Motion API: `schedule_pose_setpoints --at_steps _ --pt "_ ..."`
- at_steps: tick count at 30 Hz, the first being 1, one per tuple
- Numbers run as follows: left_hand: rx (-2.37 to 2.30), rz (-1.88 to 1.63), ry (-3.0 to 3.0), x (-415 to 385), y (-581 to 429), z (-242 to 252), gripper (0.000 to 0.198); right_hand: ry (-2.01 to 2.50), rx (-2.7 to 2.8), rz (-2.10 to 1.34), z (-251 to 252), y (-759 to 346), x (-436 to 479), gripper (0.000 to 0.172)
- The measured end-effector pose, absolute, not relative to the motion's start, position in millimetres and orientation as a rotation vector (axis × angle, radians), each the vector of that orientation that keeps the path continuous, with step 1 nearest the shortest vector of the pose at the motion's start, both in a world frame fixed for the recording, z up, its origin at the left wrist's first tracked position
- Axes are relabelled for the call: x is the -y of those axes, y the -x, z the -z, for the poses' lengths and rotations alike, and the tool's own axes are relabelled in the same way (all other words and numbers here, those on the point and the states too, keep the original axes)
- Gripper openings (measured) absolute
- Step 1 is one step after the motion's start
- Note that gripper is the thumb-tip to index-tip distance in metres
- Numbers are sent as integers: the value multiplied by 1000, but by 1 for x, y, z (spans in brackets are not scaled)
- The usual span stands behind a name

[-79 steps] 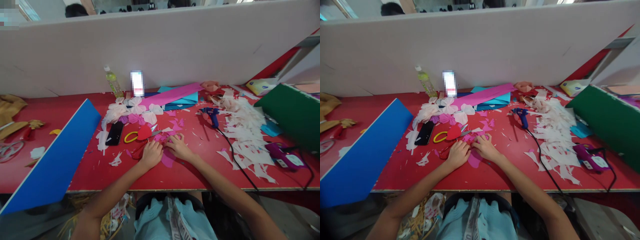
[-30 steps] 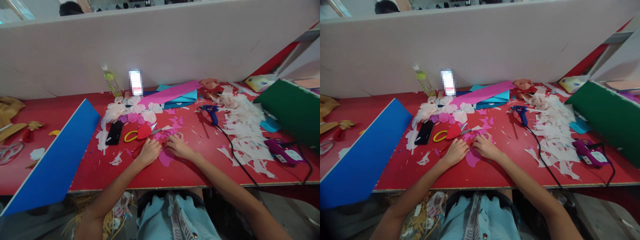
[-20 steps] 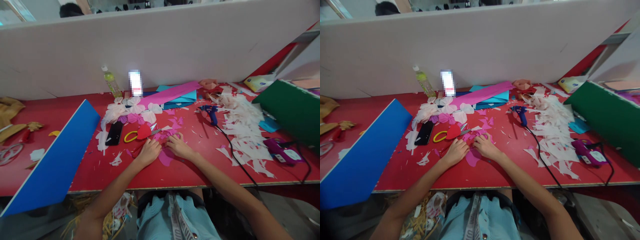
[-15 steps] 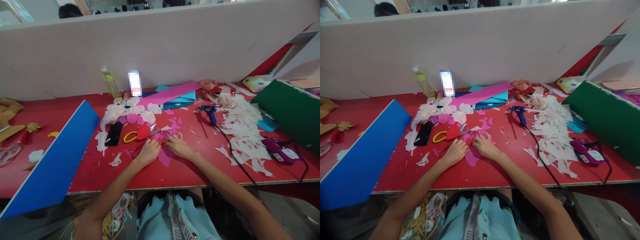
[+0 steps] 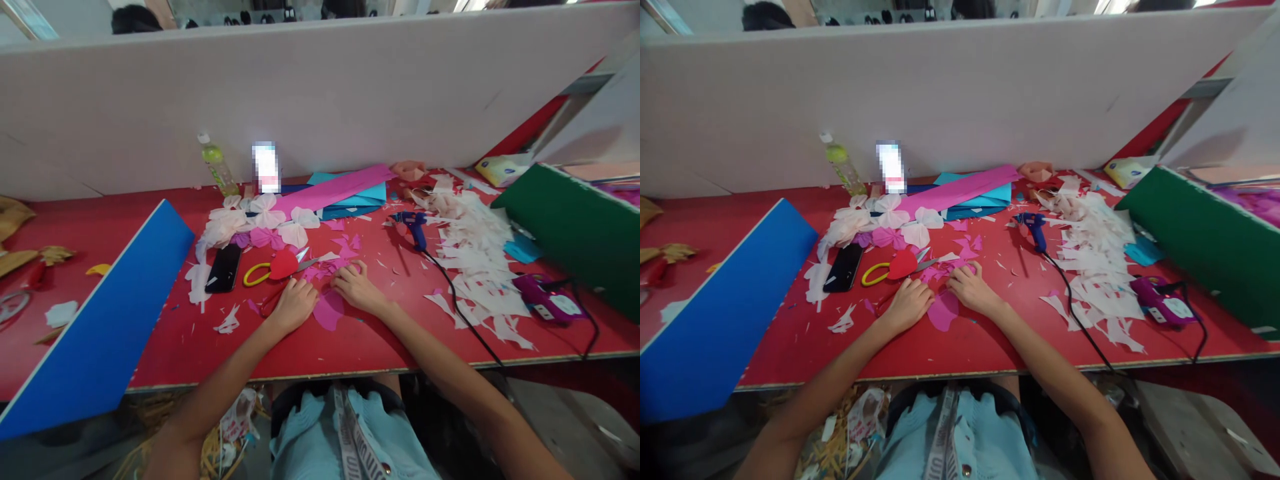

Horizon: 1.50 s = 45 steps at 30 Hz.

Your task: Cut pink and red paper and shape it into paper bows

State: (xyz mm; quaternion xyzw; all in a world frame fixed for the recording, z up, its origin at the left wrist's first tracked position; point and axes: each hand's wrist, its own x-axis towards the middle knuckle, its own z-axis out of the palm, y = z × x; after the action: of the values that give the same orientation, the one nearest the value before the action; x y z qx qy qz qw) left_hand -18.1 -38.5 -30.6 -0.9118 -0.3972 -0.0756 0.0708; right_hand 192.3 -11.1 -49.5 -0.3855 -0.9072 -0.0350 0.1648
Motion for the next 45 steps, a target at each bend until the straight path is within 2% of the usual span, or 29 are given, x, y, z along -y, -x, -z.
schedule_pose_setpoints --at_steps 5,15,27,45 --pt "1349 302 2669 44 15 36 18 1125 2487 50 44 -190 15 25" --pt "1366 304 2664 48 13 36 16 1013 2578 -144 47 -183 20 19" --pt "1335 239 2699 46 15 31 16 991 2589 -52 51 -182 17 16" --pt "1239 217 2657 45 16 31 20 1064 2588 31 57 -186 9 21"
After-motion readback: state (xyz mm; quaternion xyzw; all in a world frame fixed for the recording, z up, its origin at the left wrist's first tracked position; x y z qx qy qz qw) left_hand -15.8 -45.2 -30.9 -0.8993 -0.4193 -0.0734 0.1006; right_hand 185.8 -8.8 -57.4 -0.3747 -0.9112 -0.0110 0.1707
